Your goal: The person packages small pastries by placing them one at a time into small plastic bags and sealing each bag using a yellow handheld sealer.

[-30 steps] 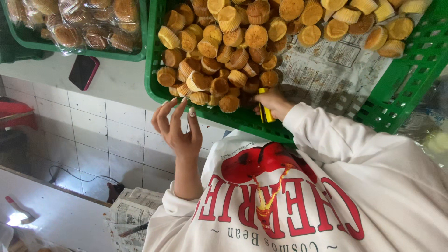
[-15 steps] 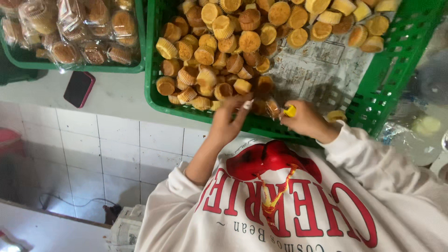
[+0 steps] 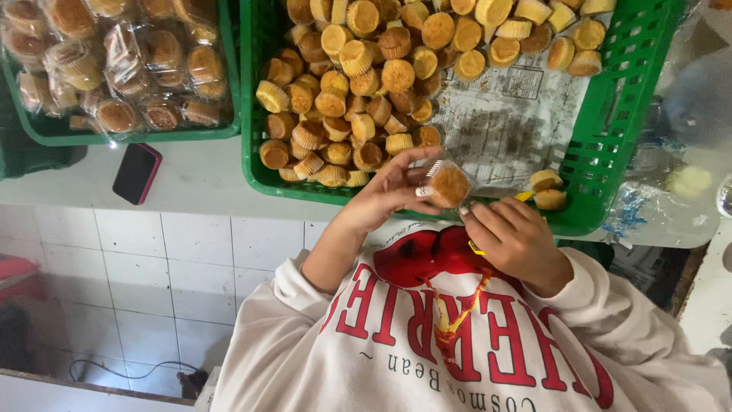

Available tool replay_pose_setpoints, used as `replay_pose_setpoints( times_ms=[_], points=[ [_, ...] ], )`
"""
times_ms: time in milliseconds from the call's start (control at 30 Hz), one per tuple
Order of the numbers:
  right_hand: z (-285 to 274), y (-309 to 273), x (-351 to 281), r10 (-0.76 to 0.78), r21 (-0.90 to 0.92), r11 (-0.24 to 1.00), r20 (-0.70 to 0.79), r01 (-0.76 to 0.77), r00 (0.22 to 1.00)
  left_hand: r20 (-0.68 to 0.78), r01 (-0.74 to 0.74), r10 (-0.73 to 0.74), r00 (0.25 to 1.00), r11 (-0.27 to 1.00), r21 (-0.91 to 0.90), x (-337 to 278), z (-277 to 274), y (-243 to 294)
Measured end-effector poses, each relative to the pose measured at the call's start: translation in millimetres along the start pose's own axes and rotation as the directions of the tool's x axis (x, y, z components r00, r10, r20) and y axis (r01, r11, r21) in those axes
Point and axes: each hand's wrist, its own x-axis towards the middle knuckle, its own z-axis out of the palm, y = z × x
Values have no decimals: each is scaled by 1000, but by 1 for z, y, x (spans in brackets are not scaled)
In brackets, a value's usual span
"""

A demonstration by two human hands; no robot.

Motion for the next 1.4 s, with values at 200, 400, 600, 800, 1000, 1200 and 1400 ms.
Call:
replay_pose_setpoints(
  times_ms=[200,400,600,800,1000,1200,1400],
  points=[
    [-6,-4,38,-57,-99,994,-116,45,992,-99,-163,167,981,986,40,-10,-27,-32],
    [25,-24,79,289,145,956,-298,-256,910,-263,-360,355,897,932,28,-49,-56,-14],
    [42,-40,119,317,371,900,-199,-227,927,-760,-496,605,237,749,440,-139,-117,52],
    [55,-53,131,353,448,850,-93,-277,931,-827,-181,537,-163,808,560,-192,-319,8],
    [55,-36,97,433,322,865,-90,-386,897,-469,424,868,-163,491,761,-181,-334,-6],
    [54,6,16,962,569,181,66,-802,264,-68,215,997,34,59,975,-149,-141,45],
    [24,63,-142,988,466,153,-94,-872,123,338,-300,825,454,-216,929,-85,3,23]
  ],
)
